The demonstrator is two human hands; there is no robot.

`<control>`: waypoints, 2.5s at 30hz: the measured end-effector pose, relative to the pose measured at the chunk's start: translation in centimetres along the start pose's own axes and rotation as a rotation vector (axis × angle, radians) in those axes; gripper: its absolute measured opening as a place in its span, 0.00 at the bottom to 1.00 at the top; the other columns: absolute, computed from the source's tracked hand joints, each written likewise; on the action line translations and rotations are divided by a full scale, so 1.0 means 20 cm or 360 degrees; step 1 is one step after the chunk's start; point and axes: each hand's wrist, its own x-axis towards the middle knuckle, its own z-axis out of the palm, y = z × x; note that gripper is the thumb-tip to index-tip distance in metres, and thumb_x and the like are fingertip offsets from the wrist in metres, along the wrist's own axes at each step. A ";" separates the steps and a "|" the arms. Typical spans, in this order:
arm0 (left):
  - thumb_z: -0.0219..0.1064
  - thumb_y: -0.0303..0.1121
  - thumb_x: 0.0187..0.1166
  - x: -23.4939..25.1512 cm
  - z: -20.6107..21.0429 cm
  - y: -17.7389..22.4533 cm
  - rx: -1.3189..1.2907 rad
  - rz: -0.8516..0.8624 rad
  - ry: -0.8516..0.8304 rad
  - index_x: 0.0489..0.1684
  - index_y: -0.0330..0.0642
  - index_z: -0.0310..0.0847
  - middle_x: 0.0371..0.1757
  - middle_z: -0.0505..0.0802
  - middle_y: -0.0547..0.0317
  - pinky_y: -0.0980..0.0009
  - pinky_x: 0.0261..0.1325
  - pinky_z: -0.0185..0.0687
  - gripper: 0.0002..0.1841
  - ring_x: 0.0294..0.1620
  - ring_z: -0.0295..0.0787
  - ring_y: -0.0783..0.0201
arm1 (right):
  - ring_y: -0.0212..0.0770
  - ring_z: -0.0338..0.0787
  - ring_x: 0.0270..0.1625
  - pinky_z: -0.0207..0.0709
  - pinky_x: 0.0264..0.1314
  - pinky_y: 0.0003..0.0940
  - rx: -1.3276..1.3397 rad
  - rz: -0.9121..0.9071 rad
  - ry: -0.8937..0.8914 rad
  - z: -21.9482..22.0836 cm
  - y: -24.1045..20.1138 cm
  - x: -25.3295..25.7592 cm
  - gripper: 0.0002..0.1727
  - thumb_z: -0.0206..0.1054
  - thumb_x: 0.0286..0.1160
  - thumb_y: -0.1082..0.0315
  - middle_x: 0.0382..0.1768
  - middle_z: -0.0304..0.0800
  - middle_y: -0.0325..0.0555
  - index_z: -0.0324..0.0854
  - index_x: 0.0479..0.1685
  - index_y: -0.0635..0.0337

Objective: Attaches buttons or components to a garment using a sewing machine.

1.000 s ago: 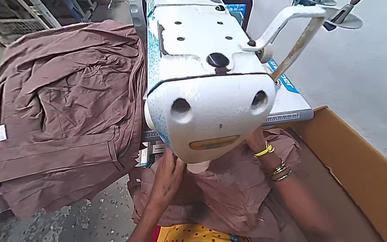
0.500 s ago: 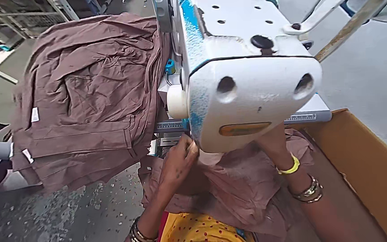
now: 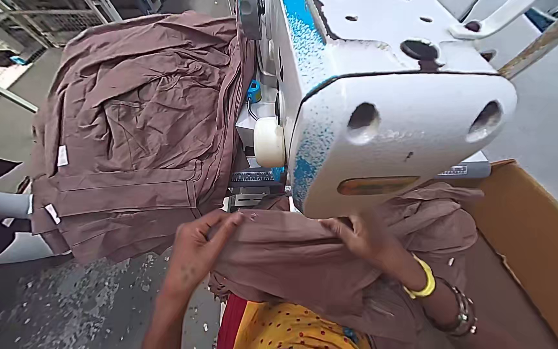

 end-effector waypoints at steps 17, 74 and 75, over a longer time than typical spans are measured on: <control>0.62 0.53 0.82 0.05 0.05 -0.11 0.0203 -0.0108 0.0072 0.29 0.48 0.88 0.22 0.84 0.78 0.85 0.26 0.65 0.20 0.21 0.72 0.89 | 0.12 0.71 0.25 0.68 0.31 0.13 0.0312 0.0489 0.0032 -0.09 0.16 0.05 0.10 0.66 0.80 0.60 0.23 0.73 0.21 0.77 0.45 0.57; 0.65 0.52 0.79 -0.04 0.01 -0.15 0.0146 -0.0320 0.0154 0.31 0.47 0.89 0.22 0.84 0.78 0.86 0.26 0.68 0.18 0.21 0.74 0.89 | 0.32 0.85 0.38 0.77 0.44 0.37 0.0149 0.0544 0.0037 0.05 0.00 0.16 0.23 0.79 0.63 0.52 0.32 0.87 0.40 0.84 0.44 0.62; 0.65 0.51 0.80 -0.04 0.02 -0.16 0.0135 -0.0330 0.0155 0.31 0.47 0.88 0.21 0.83 0.78 0.86 0.26 0.68 0.18 0.21 0.73 0.89 | 0.32 0.85 0.38 0.77 0.44 0.37 0.0167 0.0542 0.0033 0.04 0.00 0.16 0.22 0.79 0.63 0.53 0.32 0.87 0.41 0.84 0.44 0.63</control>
